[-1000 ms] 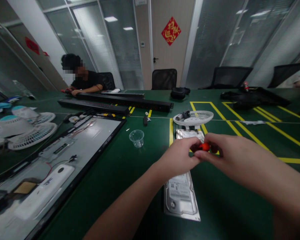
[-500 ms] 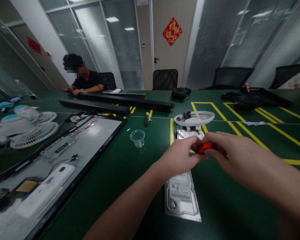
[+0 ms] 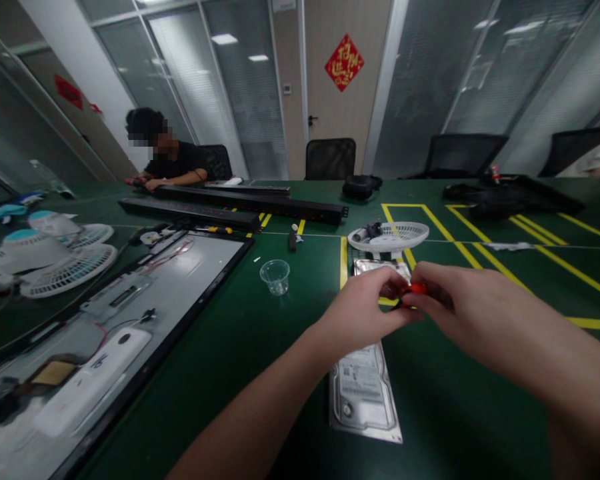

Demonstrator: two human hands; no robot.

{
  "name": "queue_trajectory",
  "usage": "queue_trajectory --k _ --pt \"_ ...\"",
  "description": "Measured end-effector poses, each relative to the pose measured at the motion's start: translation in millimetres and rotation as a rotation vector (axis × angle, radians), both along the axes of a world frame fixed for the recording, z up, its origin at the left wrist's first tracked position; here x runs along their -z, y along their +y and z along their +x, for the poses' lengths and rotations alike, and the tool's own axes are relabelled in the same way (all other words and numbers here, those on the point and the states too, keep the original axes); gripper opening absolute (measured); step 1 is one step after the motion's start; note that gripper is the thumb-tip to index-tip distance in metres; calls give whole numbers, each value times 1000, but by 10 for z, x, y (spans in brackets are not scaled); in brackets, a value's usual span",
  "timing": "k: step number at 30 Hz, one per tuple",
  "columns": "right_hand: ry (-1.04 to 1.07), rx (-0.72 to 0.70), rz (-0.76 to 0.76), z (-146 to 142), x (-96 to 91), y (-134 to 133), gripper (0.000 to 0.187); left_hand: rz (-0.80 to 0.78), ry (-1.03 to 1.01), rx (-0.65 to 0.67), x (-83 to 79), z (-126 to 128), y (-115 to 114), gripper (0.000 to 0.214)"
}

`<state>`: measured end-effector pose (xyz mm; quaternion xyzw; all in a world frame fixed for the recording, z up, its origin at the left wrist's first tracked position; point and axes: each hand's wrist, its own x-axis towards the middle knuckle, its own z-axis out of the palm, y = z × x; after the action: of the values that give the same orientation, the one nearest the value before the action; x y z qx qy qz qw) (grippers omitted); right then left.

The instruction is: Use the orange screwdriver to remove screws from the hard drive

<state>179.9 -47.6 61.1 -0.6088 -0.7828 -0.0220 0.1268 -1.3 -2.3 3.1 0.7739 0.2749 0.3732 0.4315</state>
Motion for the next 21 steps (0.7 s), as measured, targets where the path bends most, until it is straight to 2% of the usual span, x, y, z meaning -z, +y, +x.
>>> queue_trajectory --k 15,19,21 --pt "-8 29 -36 -37 6 -28 18 63 52 17 -53 -31 15 15" --pt "16 -22 -26 -26 -18 -36 15 38 69 11 -40 -32 15 15" --pt "22 -54 -35 -27 -40 -36 20 14 88 -7 -35 -29 9 20"
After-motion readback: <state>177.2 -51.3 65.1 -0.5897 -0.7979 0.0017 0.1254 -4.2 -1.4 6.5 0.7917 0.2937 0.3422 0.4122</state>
